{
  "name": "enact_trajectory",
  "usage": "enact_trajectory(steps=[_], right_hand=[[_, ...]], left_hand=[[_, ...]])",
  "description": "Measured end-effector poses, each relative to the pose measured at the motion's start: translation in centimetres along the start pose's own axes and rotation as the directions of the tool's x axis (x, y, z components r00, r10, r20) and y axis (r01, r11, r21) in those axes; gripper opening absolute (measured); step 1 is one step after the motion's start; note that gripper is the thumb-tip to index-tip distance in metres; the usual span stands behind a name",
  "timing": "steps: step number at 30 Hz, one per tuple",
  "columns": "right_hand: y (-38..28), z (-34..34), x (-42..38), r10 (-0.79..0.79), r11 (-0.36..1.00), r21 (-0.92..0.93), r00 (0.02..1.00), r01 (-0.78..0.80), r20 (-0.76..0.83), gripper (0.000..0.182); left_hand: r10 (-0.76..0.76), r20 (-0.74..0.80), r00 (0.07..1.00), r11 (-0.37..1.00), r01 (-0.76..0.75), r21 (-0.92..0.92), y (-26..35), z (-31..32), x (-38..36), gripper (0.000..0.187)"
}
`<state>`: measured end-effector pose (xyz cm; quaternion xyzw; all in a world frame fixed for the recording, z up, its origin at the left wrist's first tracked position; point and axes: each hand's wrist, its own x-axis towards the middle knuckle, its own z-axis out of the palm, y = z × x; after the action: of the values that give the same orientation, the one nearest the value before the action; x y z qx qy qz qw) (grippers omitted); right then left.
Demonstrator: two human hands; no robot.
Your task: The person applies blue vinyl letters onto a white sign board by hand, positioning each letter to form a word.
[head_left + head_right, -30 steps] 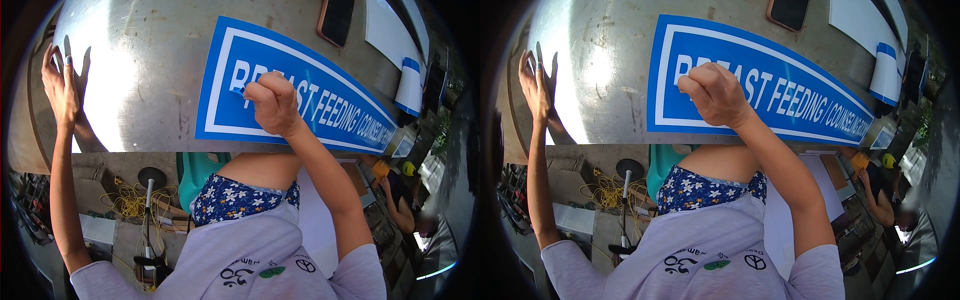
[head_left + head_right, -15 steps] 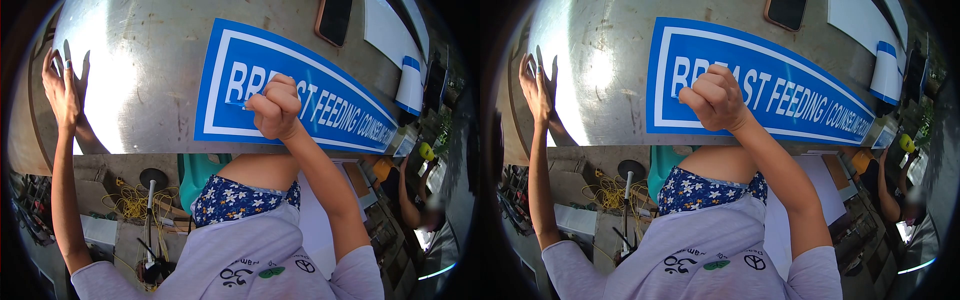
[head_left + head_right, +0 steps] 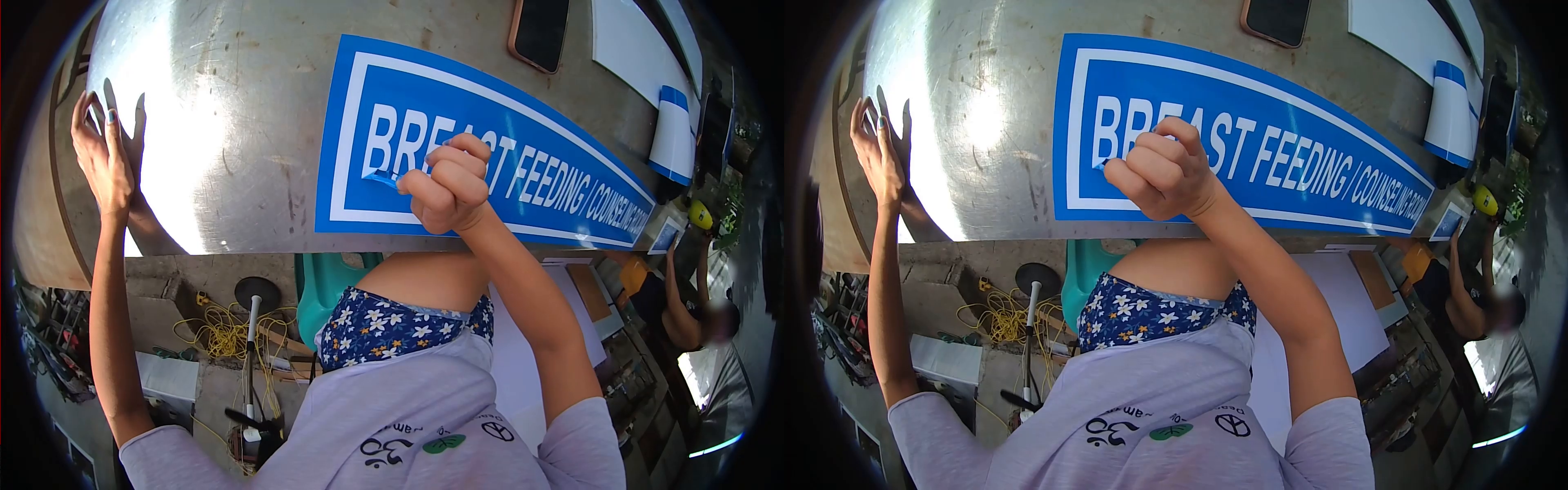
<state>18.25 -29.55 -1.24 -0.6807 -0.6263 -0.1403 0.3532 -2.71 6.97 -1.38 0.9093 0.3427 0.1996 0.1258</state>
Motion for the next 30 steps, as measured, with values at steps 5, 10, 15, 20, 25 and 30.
enact_trajectory(steps=[5,10,15,20,25,30], right_hand=[[-0.1,-0.1,-0.1,-0.04,0.998,-0.053,0.998,0.037,-0.049,0.021],[0.9,0.7,0.5,0.199,0.98,0.032,0.938,-0.198,-0.282,0.009],[0.7,0.0,1.4,0.424,0.893,-0.066,0.881,-0.446,-0.21,0.015],[1.3,-0.3,2.2,0.581,0.793,0.039,0.733,-0.609,-0.354,0.019],[5.3,-3.6,7.1,0.759,0.647,0.286,0.561,-0.707,-0.332,0.018],[14.9,-3.3,12.5,0.767,0.635,0.181,0.586,-0.751,-0.262,0.022]], left_hand=[[0.02,0.005,1.0,1.0,-0.02,0.013,0.0,-0.1,0.0,0.058],[0.017,0.004,1.0,1.0,-0.017,0.012,0.0,-0.1,-0.1,0.057],[0.057,-0.017,0.998,0.998,-0.056,0.025,-0.2,-0.1,0.1,0.052],[0.019,-0.005,1.0,0.998,-0.018,0.06,-0.3,-0.1,0.1,0.054],[-0.039,0.003,0.999,0.992,0.039,0.119,-0.1,0.3,-0.3,0.058],[-0.099,0.006,0.995,0.99,0.098,0.107,0.1,0.4,-0.4,0.057]])
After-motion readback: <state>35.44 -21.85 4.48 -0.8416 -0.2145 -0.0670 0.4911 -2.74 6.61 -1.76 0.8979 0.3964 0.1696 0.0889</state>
